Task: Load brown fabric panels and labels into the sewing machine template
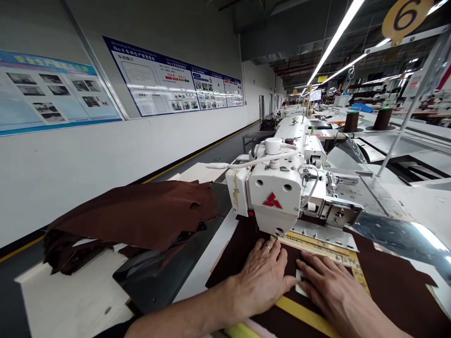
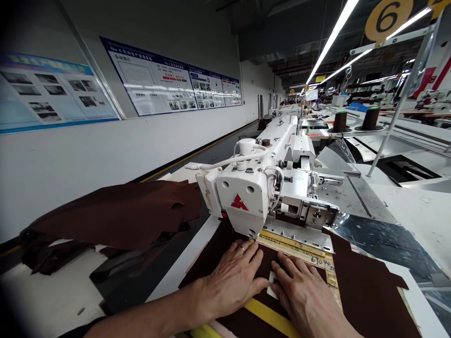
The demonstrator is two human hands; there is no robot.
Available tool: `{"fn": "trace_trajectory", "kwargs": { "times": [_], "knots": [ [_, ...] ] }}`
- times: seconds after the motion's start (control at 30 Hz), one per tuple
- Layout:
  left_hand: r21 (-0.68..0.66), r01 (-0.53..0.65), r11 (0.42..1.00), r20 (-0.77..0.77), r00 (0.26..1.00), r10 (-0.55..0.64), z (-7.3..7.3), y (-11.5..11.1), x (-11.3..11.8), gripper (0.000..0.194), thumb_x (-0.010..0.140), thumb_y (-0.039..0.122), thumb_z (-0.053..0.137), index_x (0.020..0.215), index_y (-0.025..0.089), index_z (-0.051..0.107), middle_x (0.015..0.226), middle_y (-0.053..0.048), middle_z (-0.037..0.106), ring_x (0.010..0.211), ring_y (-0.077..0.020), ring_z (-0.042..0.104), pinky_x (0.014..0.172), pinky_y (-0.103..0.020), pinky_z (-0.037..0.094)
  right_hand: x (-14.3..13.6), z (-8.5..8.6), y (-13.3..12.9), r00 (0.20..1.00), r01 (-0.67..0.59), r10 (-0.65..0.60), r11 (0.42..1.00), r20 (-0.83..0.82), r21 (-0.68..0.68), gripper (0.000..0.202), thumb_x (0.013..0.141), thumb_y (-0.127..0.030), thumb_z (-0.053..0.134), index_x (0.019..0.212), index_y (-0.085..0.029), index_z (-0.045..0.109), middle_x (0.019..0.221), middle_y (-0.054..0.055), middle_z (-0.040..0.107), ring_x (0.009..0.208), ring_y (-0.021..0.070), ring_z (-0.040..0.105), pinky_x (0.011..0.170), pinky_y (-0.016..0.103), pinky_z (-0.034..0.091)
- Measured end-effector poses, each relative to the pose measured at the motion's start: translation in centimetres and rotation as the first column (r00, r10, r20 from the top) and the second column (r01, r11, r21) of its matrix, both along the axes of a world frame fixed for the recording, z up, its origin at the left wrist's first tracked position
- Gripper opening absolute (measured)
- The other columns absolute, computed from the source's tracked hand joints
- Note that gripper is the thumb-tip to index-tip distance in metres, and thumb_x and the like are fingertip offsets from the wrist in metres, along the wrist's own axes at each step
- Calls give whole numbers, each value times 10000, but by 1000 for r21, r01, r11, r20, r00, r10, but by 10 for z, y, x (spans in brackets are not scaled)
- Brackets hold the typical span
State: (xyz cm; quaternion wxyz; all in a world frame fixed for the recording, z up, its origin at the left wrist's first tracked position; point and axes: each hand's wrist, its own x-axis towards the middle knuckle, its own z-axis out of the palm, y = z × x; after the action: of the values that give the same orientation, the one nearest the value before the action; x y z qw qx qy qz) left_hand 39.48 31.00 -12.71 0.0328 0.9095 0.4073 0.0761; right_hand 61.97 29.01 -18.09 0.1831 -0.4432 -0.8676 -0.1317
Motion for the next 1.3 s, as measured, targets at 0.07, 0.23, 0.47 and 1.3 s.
{"fn": "trace_trajectory", "kwargs": {
  "times": [0.07, 0.23, 0.47, 1.3],
  "knots": [
    [21, 49, 999, 10, 999, -49, 0, -1, -1, 476, 1023, 503, 457, 1311, 133, 534, 1493, -160, 470, 1401, -295, 422, 1150, -451, 359, 0, 1, -1, 1000, 5, -5, 1000, 9, 7, 375, 1009, -449, 488, 1277, -237, 642, 1346, 80, 612, 1142, 299, 605, 870, 444, 565],
    [63, 130, 990, -14, 992, -129, 2, 0, -2, 420, 1038, 449, 436, 1269, 119, 552, 1407, -148, 547, 1356, -267, 468, 1139, -397, 367, -1, 1, -4, 998, 18, -20, 999, 58, 40, 379, 993, -437, 491, 1270, -233, 650, 1329, 83, 625, 1101, 301, 635, 799, 436, 590],
    [123, 136, 983, 4, 990, -138, -2, 0, -3, 361, 1045, 421, 424, 1227, 142, 563, 1400, -139, 539, 1364, -247, 455, 1181, -380, 312, 1, -4, -2, 997, 23, -28, 998, 78, 59, 397, 985, -452, 487, 1293, -251, 639, 1323, 71, 631, 1097, 310, 637, 761, 433, 591],
    [78, 169, 983, 9, 985, -170, 9, 2, -10, 253, 1029, 329, 475, 1152, 139, 588, 1258, -110, 611, 1287, -226, 518, 1169, -347, 325, -11, -7, 2, 998, 31, -30, 999, 57, -19, 400, 1007, -437, 484, 1340, -243, 593, 1335, 90, 608, 1106, 309, 596, 827, 439, 551]
  ]
}}
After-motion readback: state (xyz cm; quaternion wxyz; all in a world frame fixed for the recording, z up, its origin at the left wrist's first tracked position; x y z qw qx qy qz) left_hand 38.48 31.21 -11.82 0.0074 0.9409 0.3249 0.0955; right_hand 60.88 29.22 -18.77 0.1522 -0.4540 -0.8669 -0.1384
